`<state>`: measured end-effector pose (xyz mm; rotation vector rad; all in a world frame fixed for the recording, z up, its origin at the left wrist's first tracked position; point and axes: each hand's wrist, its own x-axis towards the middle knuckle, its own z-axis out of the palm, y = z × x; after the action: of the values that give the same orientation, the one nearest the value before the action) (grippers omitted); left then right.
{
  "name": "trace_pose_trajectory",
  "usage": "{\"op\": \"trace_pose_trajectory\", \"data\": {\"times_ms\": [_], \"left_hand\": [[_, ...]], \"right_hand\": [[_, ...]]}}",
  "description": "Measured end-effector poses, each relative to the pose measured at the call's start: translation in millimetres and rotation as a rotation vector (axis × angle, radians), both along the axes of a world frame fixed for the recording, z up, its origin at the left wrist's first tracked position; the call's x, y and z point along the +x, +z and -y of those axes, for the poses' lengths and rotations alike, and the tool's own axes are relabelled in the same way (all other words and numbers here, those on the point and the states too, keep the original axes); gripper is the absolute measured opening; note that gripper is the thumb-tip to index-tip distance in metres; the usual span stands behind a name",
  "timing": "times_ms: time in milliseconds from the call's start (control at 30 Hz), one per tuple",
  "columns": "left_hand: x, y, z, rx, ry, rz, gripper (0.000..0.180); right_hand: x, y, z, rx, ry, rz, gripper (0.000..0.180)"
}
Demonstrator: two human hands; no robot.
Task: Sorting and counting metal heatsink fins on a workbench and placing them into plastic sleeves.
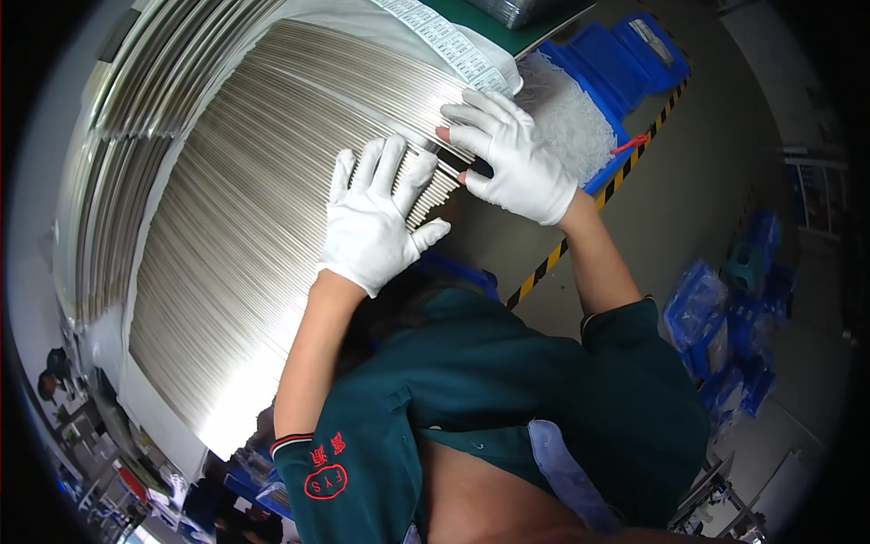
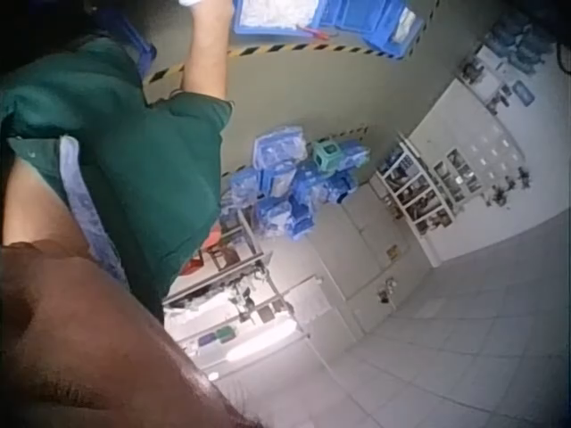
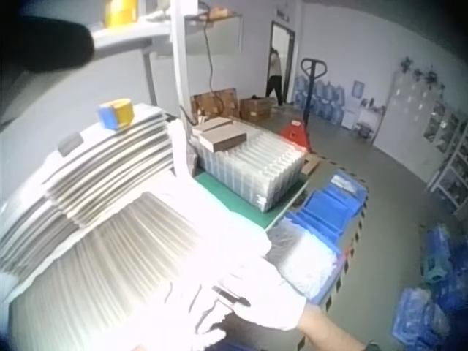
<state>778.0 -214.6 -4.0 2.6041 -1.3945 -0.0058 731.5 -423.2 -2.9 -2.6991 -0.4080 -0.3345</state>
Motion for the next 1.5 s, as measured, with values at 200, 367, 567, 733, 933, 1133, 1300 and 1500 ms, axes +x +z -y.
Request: {"op": "trace_pose_trajectory", "data": {"times_ms": [200, 367, 567, 733, 933, 1133, 1300, 1500], "left_hand": [[-3.7, 2.9, -1.5, -0.04, 0.016, -0.024, 0.071], [-5.4, 2.3, -4.0, -0.046, 0.005, 0.002, 0.07], [-8.4, 6.1, -4.9, -0.065, 0.017, -0.026, 0.069], [-11.8, 4.9, -8.6, -0.075, 0.033, -0.024, 0.069], [-16.7, 4.9, -12.9, -0.072, 0.054, -0.046, 0.07], [-16.3, 5.9, -14.3, -0.085, 0.054, -0.021, 0.069], [-18.2, 7.2, -16.9, -0.083, 0.06, -0.037, 0.068], [-21.3, 4.9, -19.7, -0.107, 0.075, -0.004, 0.067]], "right_hand": [[-1.3, 3.5, -0.8, 0.053, 0.001, -0.019, 0.041], [0.5, 0.9, -5.9, -0.017, 0.008, -0.032, 0.041], [0.4, 0.1, -8.3, 0.021, -0.015, 0.016, 0.04], [1.8, 1.1, -14.3, -0.016, 0.021, 0.014, 0.039], [-2.1, 2.1, -14.4, 0.007, -0.035, -0.005, 0.039], [-1.6, 2.8, -18.2, -0.048, 0.019, -0.021, 0.041], [-3.0, 3.2, -21.6, -0.02, 0.004, -0.008, 0.041], [-3.8, 3.9, -27.5, -0.024, 0.053, -0.047, 0.04]]}}
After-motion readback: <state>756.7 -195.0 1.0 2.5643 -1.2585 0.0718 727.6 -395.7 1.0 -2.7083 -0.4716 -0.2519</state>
